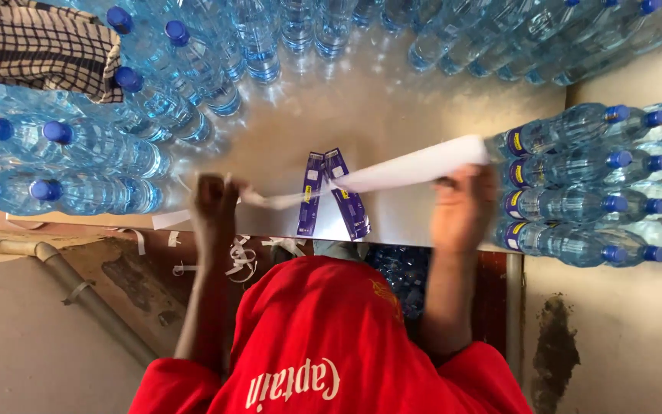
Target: Manually applying brand labels to plastic water bottles by wrapping them around the bottle body.
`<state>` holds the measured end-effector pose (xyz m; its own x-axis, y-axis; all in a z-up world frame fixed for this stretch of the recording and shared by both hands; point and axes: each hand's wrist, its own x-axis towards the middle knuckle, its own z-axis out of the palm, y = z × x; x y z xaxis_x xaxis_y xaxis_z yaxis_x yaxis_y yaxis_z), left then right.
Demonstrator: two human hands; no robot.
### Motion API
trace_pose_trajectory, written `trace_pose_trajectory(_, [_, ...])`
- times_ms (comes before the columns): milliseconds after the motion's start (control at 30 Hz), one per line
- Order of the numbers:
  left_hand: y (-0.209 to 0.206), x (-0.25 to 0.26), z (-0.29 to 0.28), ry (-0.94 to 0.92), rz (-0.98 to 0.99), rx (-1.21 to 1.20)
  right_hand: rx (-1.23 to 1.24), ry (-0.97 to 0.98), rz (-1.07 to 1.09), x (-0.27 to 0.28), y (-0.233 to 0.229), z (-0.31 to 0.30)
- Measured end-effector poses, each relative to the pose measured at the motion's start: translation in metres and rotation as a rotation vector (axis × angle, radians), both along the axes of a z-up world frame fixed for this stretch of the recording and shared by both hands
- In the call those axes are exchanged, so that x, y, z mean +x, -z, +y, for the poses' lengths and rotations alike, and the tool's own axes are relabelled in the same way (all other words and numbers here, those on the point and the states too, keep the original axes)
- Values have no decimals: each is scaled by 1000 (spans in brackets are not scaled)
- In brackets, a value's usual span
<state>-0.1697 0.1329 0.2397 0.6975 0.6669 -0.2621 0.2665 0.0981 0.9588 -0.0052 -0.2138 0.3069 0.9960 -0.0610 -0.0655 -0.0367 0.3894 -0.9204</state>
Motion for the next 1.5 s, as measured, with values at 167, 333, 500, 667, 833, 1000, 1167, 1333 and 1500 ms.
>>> trace_pose_trajectory(167, [34, -95, 24, 554, 904, 534, -156, 187, -73, 4, -18, -40])
trace_pose_trajectory(333, [-110, -30, -42, 486, 304, 96, -643, -677, -161, -40, -68, 35])
trace_pose_trajectory(500, [-96, 15, -88, 559, -265, -12, -747, -717, -290, -66, -58, 64])
trace_pose_trajectory(667, [-56, 33, -105, 406, -308, -370, -562, -623, -170, -84, -54, 67])
trace_pose_trajectory(833, [-69, 39, -123, 333, -374, -440, -619, -542, -268, -98, -57, 80])
trace_pose_trajectory(1000, [-53, 41, -117, 317, -344, -446, -542, -500, -125, -92, -27, 70])
trace_pose_trajectory(1167, [-52, 38, -107, 171, -437, -490, -422, -411, -82, -82, -22, 64])
trace_pose_trajectory(1333, [-52, 25, -80, 60, -390, -248, -420, -440, -132, -84, -7, 76])
trace_pose_trajectory(1500, [-62, 12, -99, 26, -361, -330, -385, -575, -183, -87, -20, 104])
